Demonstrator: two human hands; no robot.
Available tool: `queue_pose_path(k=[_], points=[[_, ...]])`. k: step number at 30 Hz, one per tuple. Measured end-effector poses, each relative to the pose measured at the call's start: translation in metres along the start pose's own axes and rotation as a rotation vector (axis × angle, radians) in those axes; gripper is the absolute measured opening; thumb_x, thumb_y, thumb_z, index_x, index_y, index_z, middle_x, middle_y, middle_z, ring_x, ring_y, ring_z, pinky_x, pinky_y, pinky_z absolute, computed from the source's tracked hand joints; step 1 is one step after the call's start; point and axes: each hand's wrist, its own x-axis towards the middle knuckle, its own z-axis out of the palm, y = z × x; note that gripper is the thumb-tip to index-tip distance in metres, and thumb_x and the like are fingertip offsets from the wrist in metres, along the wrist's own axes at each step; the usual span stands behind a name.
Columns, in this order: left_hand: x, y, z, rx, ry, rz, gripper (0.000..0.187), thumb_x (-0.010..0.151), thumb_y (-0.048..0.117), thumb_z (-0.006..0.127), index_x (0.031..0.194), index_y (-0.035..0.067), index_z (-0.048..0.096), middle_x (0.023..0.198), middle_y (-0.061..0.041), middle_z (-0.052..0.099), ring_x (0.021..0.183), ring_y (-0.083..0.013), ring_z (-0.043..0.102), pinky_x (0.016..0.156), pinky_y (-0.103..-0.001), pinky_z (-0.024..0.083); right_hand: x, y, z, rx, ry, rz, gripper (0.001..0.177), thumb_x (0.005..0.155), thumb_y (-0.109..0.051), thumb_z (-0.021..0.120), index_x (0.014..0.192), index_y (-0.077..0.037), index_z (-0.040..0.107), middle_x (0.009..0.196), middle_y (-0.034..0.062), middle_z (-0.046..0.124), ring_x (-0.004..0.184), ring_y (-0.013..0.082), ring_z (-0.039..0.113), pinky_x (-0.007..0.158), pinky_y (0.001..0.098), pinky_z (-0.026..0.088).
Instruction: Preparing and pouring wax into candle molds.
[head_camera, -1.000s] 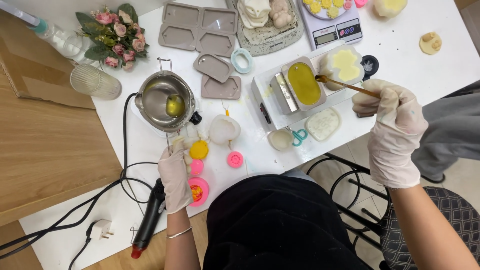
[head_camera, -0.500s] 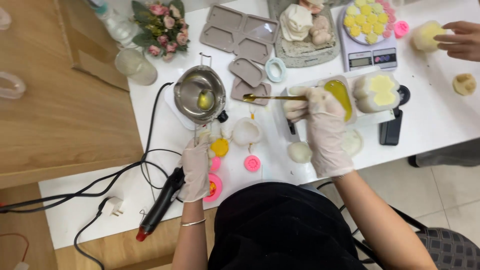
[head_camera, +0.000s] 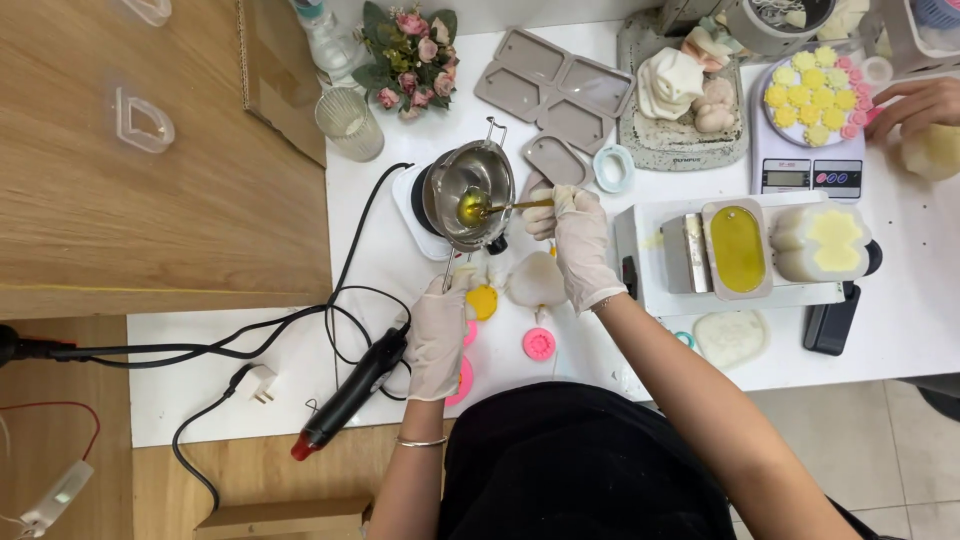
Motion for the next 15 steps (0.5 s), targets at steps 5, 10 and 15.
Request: queue_pose_path(k=[5, 10, 15], points=[[0.003, -0.006, 0.000, -0.073, -0.024, -0.001, 0.028, 0.096, 0.036, 0.063, 0.102, 0.011, 0.074, 0.062, 0.000, 0.056, 0.048, -0.0074, 0.043, 0.044, -0.026, 0.036, 0.004, 0.006, -0.003, 0.119, 0.026, 0.122, 0.037, 0.109, -0.025, 0.045, 0.100, 0.004, 0.066, 0.079, 0.0129, 0.073, 0.059, 0.0172, 0.065, 0.056, 0.0281, 0.053], [-0.001, -0.002, -0.003, -0.095, -0.044, 0.017, 0.030, 0.097, 0.036, 0.063, 0.101, 0.008, 0.073, 0.063, 0.000, 0.056, 0.048, -0.0071, 0.044, 0.043, -0.026, 0.037, 0.001, -0.010, -0.008, 0.126, 0.077, 0.154, 0.033, 0.108, -0.024, 0.044, 0.100, 0.002, 0.063, 0.077, 0.0139, 0.072, 0.057, 0.0193, 0.064, 0.055, 0.0293, 0.053], [0.007, -0.011, -0.001, -0.112, -0.029, 0.032, 0.030, 0.099, 0.034, 0.064, 0.098, 0.005, 0.071, 0.062, 0.002, 0.052, 0.047, -0.0073, 0.045, 0.041, -0.026, 0.037, -0.012, -0.040, -0.021, 0.180, 0.085, 0.132, 0.033, 0.107, -0.018, 0.046, 0.100, 0.006, 0.067, 0.078, 0.0145, 0.071, 0.059, 0.0187, 0.063, 0.057, 0.0289, 0.053]])
